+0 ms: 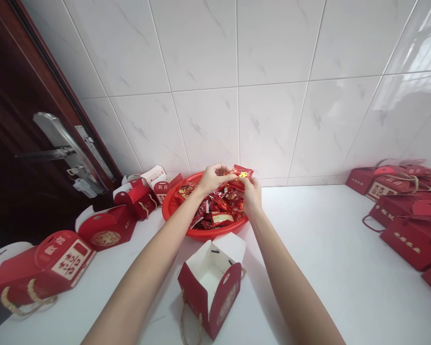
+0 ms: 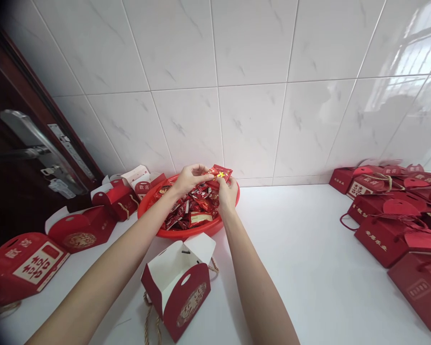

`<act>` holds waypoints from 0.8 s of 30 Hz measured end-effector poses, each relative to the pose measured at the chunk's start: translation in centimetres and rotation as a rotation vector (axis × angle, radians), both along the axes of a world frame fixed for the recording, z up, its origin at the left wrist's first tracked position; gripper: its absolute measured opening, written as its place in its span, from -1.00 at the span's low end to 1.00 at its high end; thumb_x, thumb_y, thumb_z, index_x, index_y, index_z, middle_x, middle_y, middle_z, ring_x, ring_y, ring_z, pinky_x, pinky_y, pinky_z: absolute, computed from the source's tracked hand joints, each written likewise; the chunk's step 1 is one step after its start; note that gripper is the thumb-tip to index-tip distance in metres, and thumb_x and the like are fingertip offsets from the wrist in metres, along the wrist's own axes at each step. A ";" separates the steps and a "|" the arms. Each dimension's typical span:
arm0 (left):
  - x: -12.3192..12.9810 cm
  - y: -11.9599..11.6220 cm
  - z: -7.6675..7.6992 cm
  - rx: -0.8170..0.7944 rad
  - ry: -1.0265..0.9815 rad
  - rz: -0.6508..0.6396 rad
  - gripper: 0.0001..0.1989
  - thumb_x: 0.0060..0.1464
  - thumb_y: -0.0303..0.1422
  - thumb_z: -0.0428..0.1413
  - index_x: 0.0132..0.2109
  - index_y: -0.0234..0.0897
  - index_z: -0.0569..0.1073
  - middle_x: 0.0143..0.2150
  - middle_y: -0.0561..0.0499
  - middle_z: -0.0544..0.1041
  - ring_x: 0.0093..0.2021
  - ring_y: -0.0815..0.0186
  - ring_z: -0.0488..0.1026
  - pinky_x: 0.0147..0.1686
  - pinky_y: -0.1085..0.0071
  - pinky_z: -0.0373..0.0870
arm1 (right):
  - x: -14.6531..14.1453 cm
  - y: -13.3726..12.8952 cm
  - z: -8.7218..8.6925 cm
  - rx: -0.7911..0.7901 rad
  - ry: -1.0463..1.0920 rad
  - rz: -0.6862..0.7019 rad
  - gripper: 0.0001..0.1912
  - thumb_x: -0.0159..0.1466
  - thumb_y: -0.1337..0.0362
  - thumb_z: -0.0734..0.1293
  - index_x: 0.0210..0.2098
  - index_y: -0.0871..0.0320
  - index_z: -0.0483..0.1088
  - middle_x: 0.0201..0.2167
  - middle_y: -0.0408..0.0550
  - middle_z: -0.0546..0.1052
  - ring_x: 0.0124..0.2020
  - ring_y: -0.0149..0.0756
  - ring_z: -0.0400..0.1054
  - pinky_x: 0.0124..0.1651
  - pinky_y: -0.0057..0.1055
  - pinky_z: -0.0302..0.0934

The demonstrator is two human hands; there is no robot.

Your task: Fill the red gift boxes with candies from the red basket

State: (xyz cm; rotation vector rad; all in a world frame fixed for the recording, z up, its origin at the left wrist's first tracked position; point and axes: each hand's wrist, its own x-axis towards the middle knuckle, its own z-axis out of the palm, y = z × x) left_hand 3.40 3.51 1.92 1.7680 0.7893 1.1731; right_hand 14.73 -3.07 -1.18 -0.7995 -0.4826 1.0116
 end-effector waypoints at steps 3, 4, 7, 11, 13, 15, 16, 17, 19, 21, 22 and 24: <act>0.4 -0.1 -0.4 0.044 0.031 -0.024 -0.49 -0.40 -0.11 0.45 -0.36 -0.33 0.46 -0.36 0.05 0.53 -0.31 0.32 0.45 -0.18 0.33 0.41 | 0.2 -0.2 0.0 0.044 -0.024 0.040 -0.78 0.03 0.22 0.45 -0.35 0.12 0.41 -0.48 -0.21 0.57 -0.45 -0.32 0.47 -0.40 -0.46 0.34; 0.5 -0.1 -0.4 0.051 0.034 -0.038 -0.49 -0.38 -0.11 0.45 -0.34 -0.34 0.46 -0.35 0.05 0.52 -0.31 0.33 0.45 -0.17 0.33 0.40 | 0.2 -0.3 -0.1 0.059 -0.032 0.046 -0.73 0.00 0.20 0.48 -0.34 0.13 0.41 -0.46 -0.19 0.58 -0.43 -0.31 0.48 -0.38 -0.44 0.35; 0.4 -0.2 -0.5 0.045 0.037 -0.092 -0.51 -0.33 -0.14 0.44 -0.30 -0.35 0.47 -0.33 0.04 0.53 -0.32 0.34 0.45 -0.20 0.35 0.39 | 0.2 -0.3 -0.3 0.100 -0.055 0.062 -0.64 -0.06 0.19 0.54 -0.31 0.16 0.44 -0.41 -0.13 0.61 -0.40 -0.28 0.49 -0.32 -0.40 0.37; 0.1 -0.3 -0.5 0.014 0.004 -0.130 -0.52 -0.32 -0.16 0.43 -0.26 -0.36 0.54 -0.27 -0.01 0.60 -0.25 0.29 0.50 -0.13 0.31 0.42 | 0.2 -0.3 -0.3 0.125 -0.030 0.055 -0.65 -0.06 0.21 0.54 -0.31 0.16 0.44 -0.41 -0.13 0.61 -0.40 -0.26 0.50 -0.33 -0.38 0.39; 0.0 -0.2 -0.5 0.003 -0.026 -0.129 -0.52 -0.29 -0.14 0.42 -0.24 -0.36 0.57 -0.23 -0.04 0.63 -0.18 0.23 0.53 -0.03 0.25 0.41 | 0.2 -0.3 -0.3 0.123 -0.010 0.051 -0.65 -0.06 0.23 0.54 -0.31 0.15 0.44 -0.43 -0.15 0.61 -0.41 -0.27 0.50 -0.35 -0.38 0.39; -0.1 0.0 -0.6 -0.019 -0.053 -0.132 -0.51 -0.30 -0.12 0.43 -0.23 -0.35 0.59 -0.22 -0.06 0.65 -0.13 0.19 0.55 0.04 0.19 0.40 | 0.3 -0.4 -0.2 0.121 0.004 0.064 -0.65 -0.06 0.25 0.54 -0.31 0.15 0.44 -0.43 -0.16 0.61 -0.43 -0.27 0.50 -0.35 -0.38 0.39; -0.2 0.1 -0.6 -0.037 -0.065 -0.137 -0.51 -0.31 -0.13 0.43 -0.24 -0.35 0.60 -0.22 -0.06 0.66 -0.12 0.17 0.55 0.06 0.17 0.39 | 0.3 -0.4 -0.1 0.121 0.007 0.072 -0.66 -0.06 0.25 0.54 -0.31 0.15 0.44 -0.43 -0.16 0.61 -0.43 -0.27 0.49 -0.36 -0.38 0.39; -0.2 0.1 -0.6 -0.057 -0.076 -0.145 -0.51 -0.33 -0.14 0.44 -0.25 -0.35 0.61 -0.24 -0.06 0.66 -0.12 0.17 0.56 0.07 0.16 0.39 | 0.3 -0.4 -0.1 0.121 0.010 0.080 -0.67 -0.06 0.26 0.54 -0.31 0.15 0.45 -0.44 -0.16 0.61 -0.43 -0.27 0.50 -0.36 -0.38 0.39; -0.3 0.2 -0.6 -0.093 -0.101 -0.161 -0.53 -0.35 -0.16 0.45 -0.27 -0.34 0.62 -0.26 -0.05 0.67 -0.13 0.17 0.57 0.08 0.16 0.39 | 0.4 -0.5 0.0 0.118 0.014 0.091 -0.70 -0.05 0.27 0.53 -0.33 0.15 0.47 -0.44 -0.16 0.61 -0.42 -0.29 0.50 -0.35 -0.41 0.38; -0.4 0.2 -0.7 -0.120 -0.122 -0.174 -0.55 -0.35 -0.18 0.45 -0.28 -0.34 0.62 -0.27 -0.04 0.67 -0.15 0.18 0.57 0.09 0.16 0.39 | 0.4 -0.5 0.1 0.110 0.021 0.096 -0.75 -0.04 0.29 0.51 -0.35 0.15 0.49 -0.45 -0.17 0.61 -0.41 -0.31 0.50 -0.36 -0.44 0.37; -0.4 0.2 -0.7 -0.128 -0.126 -0.179 -0.56 -0.35 -0.19 0.45 -0.28 -0.33 0.62 -0.28 -0.04 0.67 -0.15 0.19 0.58 0.09 0.17 0.39 | 0.4 -0.6 0.2 0.106 0.024 0.100 -0.77 -0.03 0.30 0.51 -0.36 0.16 0.50 -0.45 -0.17 0.61 -0.41 -0.32 0.50 -0.35 -0.45 0.37; -0.4 0.3 -0.8 -0.133 -0.121 -0.180 -0.56 -0.35 -0.20 0.45 -0.27 -0.33 0.62 -0.27 -0.04 0.67 -0.15 0.19 0.57 0.08 0.18 0.39 | 0.4 -0.6 0.2 0.105 0.027 0.107 -0.80 -0.02 0.31 0.50 -0.37 0.17 0.51 -0.46 -0.16 0.61 -0.41 -0.33 0.50 -0.34 -0.47 0.37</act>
